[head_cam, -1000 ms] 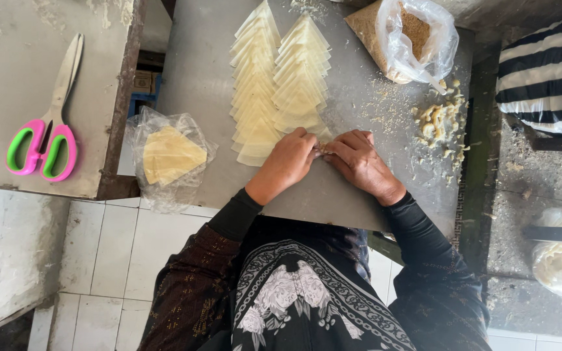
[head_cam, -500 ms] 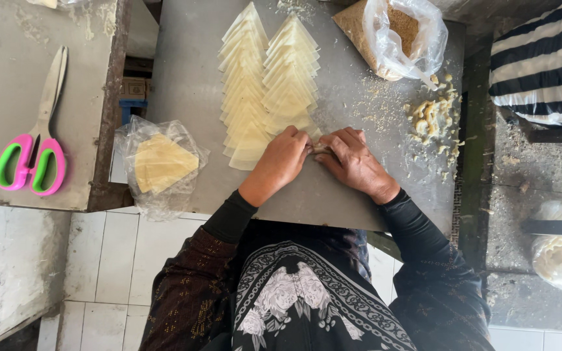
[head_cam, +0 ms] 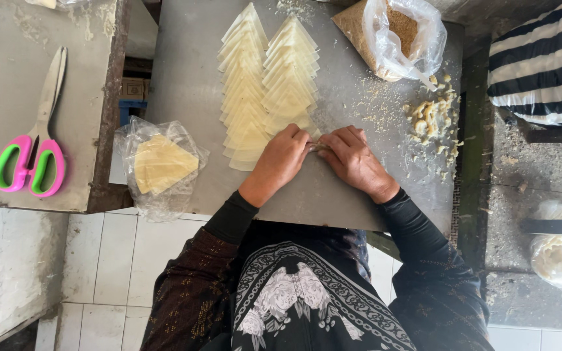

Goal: The person places a small amount of crumb-like filling onto a triangular piece of dough using a spoon, then folds the dough repeatedly by hand to create a small, rectangular rolled snack.

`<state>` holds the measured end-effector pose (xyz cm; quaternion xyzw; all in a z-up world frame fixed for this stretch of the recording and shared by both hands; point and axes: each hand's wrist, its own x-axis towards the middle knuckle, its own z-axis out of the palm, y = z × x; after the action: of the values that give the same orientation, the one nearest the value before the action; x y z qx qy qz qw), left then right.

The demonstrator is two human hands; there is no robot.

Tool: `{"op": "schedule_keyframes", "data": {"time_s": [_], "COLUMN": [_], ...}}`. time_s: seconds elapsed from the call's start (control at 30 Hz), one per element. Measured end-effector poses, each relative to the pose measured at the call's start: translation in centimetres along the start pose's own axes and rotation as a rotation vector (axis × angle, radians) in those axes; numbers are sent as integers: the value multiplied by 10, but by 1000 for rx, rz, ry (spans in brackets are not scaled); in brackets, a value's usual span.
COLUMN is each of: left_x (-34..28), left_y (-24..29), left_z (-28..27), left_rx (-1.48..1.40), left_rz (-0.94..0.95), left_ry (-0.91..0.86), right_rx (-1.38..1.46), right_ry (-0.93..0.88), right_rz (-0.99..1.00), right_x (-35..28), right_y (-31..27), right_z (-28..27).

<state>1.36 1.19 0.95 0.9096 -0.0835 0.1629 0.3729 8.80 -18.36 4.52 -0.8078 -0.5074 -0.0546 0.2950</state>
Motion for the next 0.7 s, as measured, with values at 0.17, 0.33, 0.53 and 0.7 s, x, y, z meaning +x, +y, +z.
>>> {"op": "schedule_keyframes", "data": {"time_s": [0.17,0.33,0.53,0.7], "left_x": [-1,1,1,3], "left_y": [3,5,2,6], "left_z": [5,7,4,2], "left_rx": [4,52,46,48], "left_rz": [-23,25,45,-25], "left_ry": [86,110,77,95], "right_rx": [-33,-83,-16,-82], "right_ry": [-1,49,50,17], "right_rz": [16,21,-6,10], "right_x": [0,1,-1,1], "right_y": [1,2,4,4], "right_z": [2,8,4,6]}}
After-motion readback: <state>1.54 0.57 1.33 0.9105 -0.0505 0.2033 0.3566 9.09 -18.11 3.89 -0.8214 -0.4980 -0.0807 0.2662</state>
